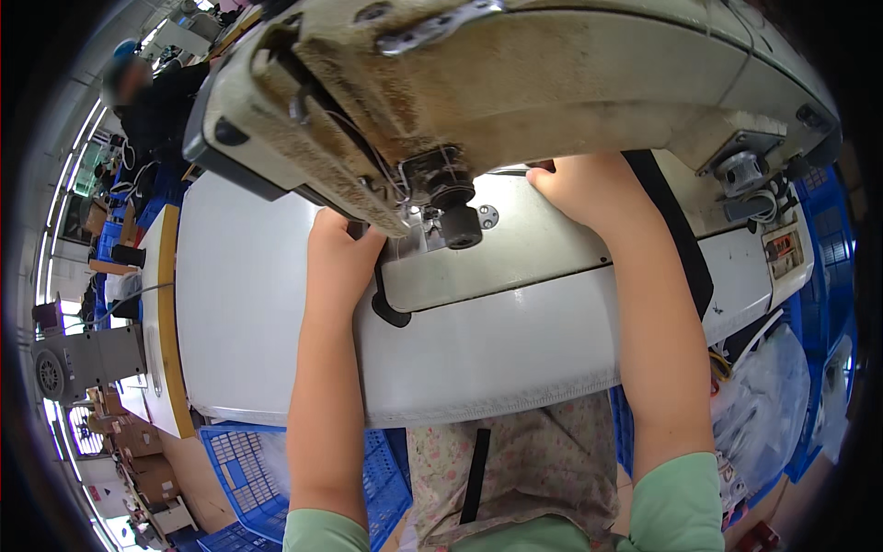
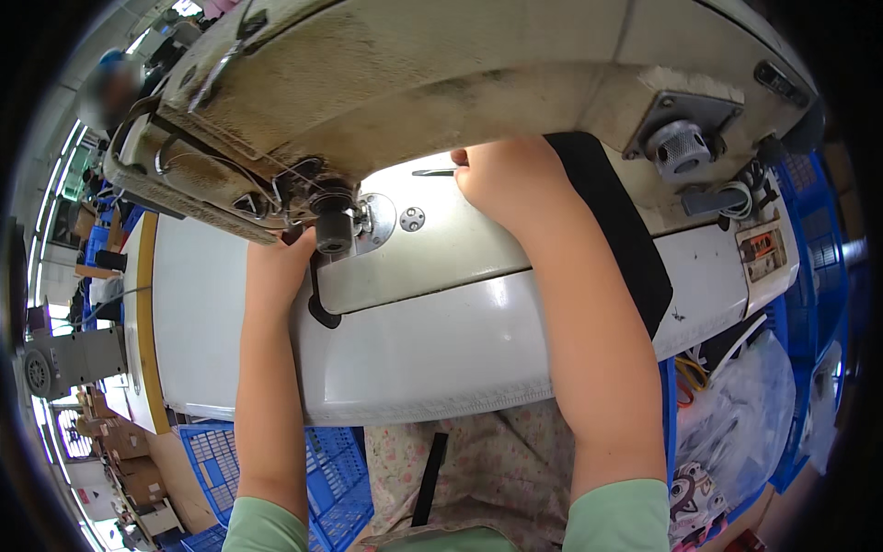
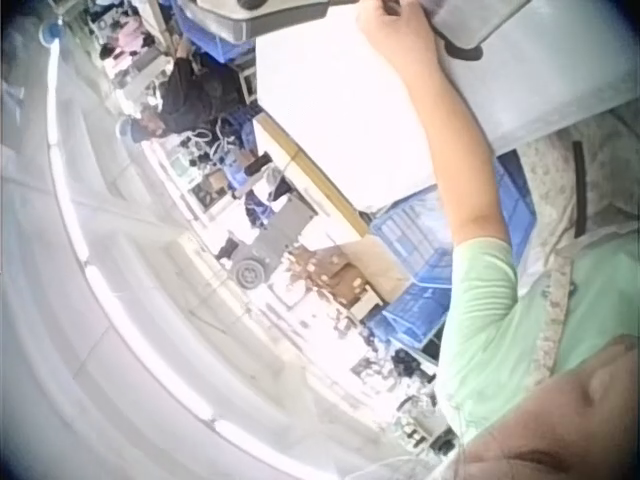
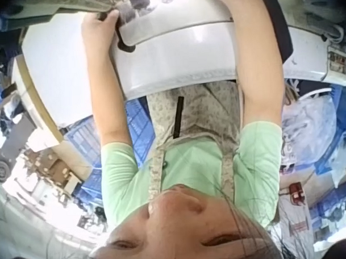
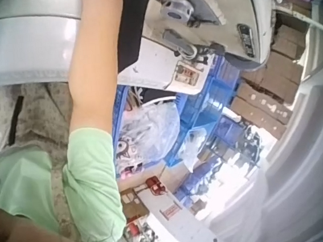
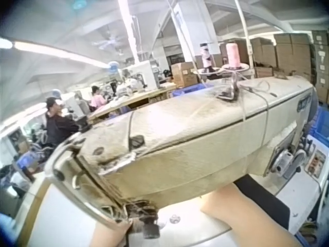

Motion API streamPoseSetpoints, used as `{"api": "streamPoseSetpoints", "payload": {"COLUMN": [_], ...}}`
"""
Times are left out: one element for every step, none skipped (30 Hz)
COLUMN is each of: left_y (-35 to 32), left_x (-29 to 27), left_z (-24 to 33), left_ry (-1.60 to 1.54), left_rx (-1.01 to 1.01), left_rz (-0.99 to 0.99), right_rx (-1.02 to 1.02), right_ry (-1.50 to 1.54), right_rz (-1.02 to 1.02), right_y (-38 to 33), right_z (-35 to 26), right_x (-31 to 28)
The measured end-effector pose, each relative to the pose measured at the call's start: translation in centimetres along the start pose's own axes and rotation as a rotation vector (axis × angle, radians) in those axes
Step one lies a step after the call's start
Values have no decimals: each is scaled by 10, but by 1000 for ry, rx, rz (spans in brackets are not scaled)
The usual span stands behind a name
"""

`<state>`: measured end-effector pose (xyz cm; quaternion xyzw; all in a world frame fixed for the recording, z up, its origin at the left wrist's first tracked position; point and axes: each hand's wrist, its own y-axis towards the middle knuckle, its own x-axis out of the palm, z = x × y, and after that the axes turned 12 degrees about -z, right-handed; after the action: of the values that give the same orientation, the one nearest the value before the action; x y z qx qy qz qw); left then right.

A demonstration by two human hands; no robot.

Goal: Threading a large industrial sewing machine and preparing it for use.

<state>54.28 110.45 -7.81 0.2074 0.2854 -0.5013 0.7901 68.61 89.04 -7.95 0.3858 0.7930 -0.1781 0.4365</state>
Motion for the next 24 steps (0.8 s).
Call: {"api": "streamPoseSetpoints", "payload": {"left_y": [2, 3, 3, 2, 2, 5, 7, 9, 12, 15, 19, 23, 26, 30, 32, 32, 29, 24, 20, 20, 20, 21, 22, 21], "left_x": [-1, -1, -2, -2, -5, -1, -4, -4, -4, -5, -6, -8, -9, -12, -16, -22, -26, -34, -38, -40, -43, -45, -46, -45], "left_z": [-4, -2, 1, 7, 11, -4, -8, -5, -4, -2, -2, -2, -6, -14, -22, -30, -28, -20, -16, -19, -22, -24, -23, -28], "left_ry": [-23, -6, -9, 3, 16, 82, 80, 117, 154, 146, 189, 233, 228, 263, 296, 188, 179, 230, 280, 276, 294, 310, 221, 224], "left_rx": [-41, 20, 21, -12, -45, 1, 2, 40, 77, 75, 120, 164, 160, 93, 25, 93, 94, 59, 24, 25, 45, 66, 8, 77], "left_rz": [-53, -45, -39, -82, -123, -35, -25, -60, -95, -84, -156, -229, -217, -265, -313, -258, -259, -250, -241, -227, -262, -298, -347, -299], "right_rx": [17, 10, 33, 55, 47, 48, 50, 41, 5, -33, -45, -34, -23, -37, -64, -91, -88, -57, -26, -39, -104, -170, -181, -187], "right_ry": [-13, -18, -38, -59, -62, -60, -60, -69, -76, -82, -89, -77, -66, -68, -59, -50, -57, -50, -43, -50, -8, 33, 22, 22], "right_rz": [3, 3, -28, -58, -55, -63, -71, -72, -21, 30, 27, 18, 8, 7, 34, 60, 58, 39, 22, 25, 54, 81, 85, 88], "right_y": [0, 0, 0, 0, 1, 1, 2, 2, 2, 2, 2, 2, 1, 1, 2, 3, 3, 3, 3, 5, 5, 6, 6, 6], "right_z": [0, 0, 0, 0, -2, -5, -7, -4, 0, 3, 4, 4, 5, 3, 1, -1, 0, -1, -1, 0, 4, 6, 5, 5], "right_x": [0, -1, -3, -4, -5, -5, -4, -2, 1, 2, 1, 0, -1, 0, 1, 2, 2, 1, -1, 0, 1, 1, 2, 2]}}
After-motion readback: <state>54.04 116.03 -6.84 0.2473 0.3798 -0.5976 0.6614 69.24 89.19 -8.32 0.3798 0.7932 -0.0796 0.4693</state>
